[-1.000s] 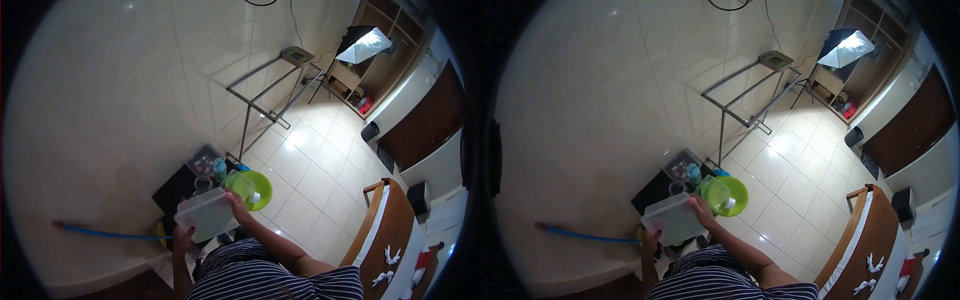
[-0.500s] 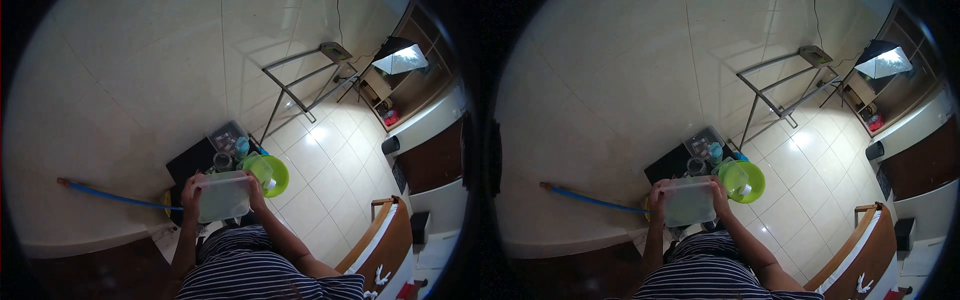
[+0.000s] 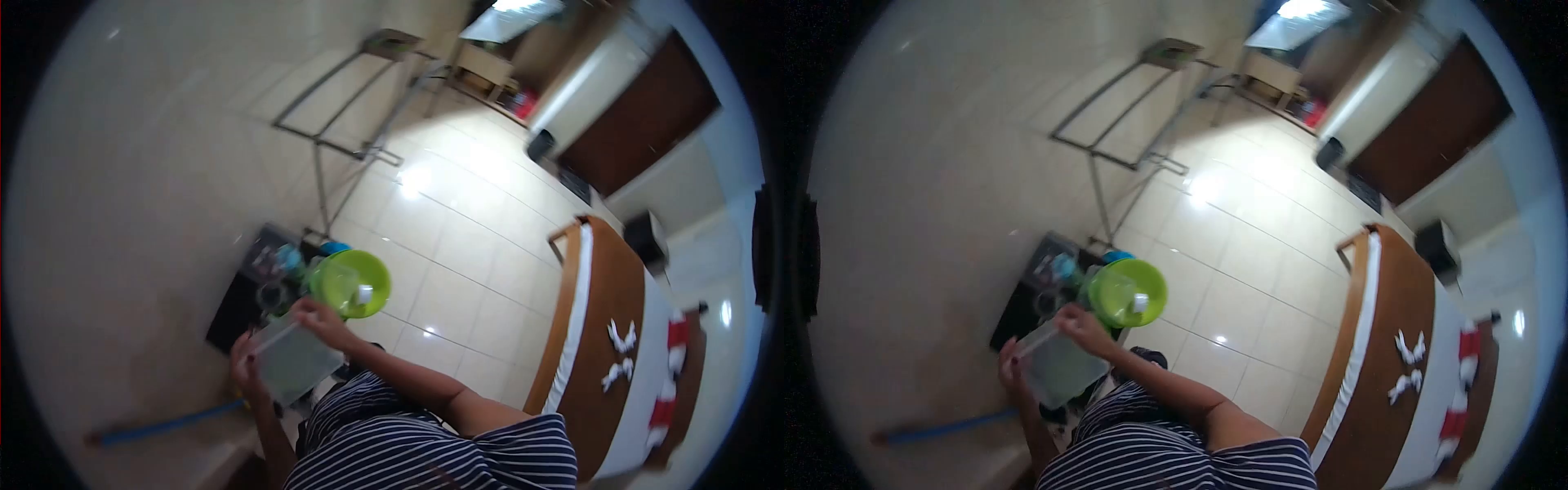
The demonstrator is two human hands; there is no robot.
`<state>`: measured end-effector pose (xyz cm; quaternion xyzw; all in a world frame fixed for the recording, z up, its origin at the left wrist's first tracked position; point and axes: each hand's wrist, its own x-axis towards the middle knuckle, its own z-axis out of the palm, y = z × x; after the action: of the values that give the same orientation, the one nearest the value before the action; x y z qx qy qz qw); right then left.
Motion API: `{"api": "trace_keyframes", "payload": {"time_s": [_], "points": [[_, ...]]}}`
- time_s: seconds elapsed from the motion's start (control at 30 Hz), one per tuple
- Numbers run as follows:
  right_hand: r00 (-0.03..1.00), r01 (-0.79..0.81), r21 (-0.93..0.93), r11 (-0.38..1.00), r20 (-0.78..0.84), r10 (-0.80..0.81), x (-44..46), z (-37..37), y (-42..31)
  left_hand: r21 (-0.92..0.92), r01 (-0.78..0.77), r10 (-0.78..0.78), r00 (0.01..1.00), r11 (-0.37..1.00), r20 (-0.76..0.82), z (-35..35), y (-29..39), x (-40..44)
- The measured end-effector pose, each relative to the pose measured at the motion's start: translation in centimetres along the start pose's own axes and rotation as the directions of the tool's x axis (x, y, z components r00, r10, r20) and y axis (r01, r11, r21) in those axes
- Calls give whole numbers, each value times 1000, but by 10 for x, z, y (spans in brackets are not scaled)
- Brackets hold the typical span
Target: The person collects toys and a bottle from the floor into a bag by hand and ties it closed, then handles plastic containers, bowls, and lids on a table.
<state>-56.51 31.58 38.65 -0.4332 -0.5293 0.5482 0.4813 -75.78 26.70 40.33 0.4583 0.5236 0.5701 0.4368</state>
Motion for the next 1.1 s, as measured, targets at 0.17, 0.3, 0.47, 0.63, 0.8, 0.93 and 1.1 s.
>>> {"api": "trace_keyframes", "payload": {"time_s": [0.17,0.3,0.47,0.63,0.8,0.93,1.1], "points": [[998,29,33,999,-49,-27,-3,-6,-12,49,38,-40,998,998,38,7,-1,3],[981,48,-82,995,-184,-62,-8,-18,-22,101,-34,24,995,994,99,13,-15,11],[932,35,-124,992,-353,-78,-4,-24,-15,84,-65,57,994,994,90,30,-20,16],[908,-38,-38,999,-418,19,11,-32,-17,13,225,-225,966,974,124,-14,-106,11],[988,30,100,995,-155,-15,9,-11,-11,17,242,-237,960,970,-149,-12,-81,16],[990,-77,-118,990,111,90,-4,-10,-8,-105,306,-323,895,946,-309,1,-37,31],[927,-70,-266,962,340,162,-11,-11,-4,55,230,-185,885,972,-427,-20,-66,29]]}}
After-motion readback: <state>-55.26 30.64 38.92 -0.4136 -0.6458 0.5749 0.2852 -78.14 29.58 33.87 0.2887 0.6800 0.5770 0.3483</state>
